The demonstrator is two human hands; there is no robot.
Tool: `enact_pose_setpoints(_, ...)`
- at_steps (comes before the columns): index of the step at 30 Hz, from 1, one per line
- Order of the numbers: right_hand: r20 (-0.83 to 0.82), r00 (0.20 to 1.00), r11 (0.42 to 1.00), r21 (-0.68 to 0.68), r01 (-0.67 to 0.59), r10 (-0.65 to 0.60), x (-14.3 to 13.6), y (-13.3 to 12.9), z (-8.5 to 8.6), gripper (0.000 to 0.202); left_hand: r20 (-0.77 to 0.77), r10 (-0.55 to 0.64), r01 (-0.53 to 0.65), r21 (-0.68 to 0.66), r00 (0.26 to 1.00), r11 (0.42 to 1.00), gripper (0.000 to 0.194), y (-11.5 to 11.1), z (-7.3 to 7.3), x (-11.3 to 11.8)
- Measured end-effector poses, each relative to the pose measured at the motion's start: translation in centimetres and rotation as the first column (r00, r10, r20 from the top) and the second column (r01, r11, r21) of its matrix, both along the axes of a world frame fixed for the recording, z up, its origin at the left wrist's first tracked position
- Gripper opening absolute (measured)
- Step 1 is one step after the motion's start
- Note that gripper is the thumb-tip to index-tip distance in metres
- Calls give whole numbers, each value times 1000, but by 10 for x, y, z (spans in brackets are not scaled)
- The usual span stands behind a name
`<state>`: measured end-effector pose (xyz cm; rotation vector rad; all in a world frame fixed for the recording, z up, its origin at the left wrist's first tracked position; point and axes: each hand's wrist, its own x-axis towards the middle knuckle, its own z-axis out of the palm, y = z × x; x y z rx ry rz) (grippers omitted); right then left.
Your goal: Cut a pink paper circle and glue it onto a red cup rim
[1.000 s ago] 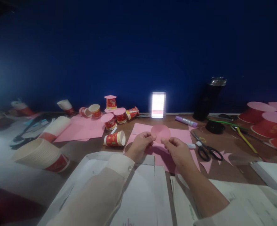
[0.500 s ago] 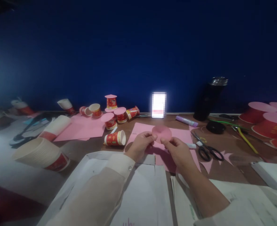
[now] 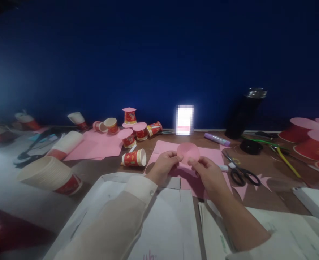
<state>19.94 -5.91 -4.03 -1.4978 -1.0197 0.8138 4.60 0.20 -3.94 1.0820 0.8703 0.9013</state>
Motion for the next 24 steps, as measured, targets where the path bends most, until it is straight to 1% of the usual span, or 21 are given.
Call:
enact_pose_setpoints(3,-76,997,999,-39,-32,29,2,-1,2,40,-1,8,-8,4,1000,1000,45,1,-1,1)
enact_pose_setpoints(7,-119,993,998,-62,-20,12,4,0,2,40,-18,15,-14,19,1000,1000,43,1,-3,1)
enact_pose_setpoints(12,-75,997,997,-80,-4,-2,5,1,-2,40,-22,12,-11,37,1000,999,41,1,-3,1)
enact_pose_setpoints(17,-24,1000,997,-79,-7,5,5,0,-1,40,-29,20,-20,14,999,1000,40,0,0,1)
enact_pose_setpoints(24,17,1000,996,-84,0,2,5,1,-4,43,-24,16,-15,33,1000,999,35,0,1,1)
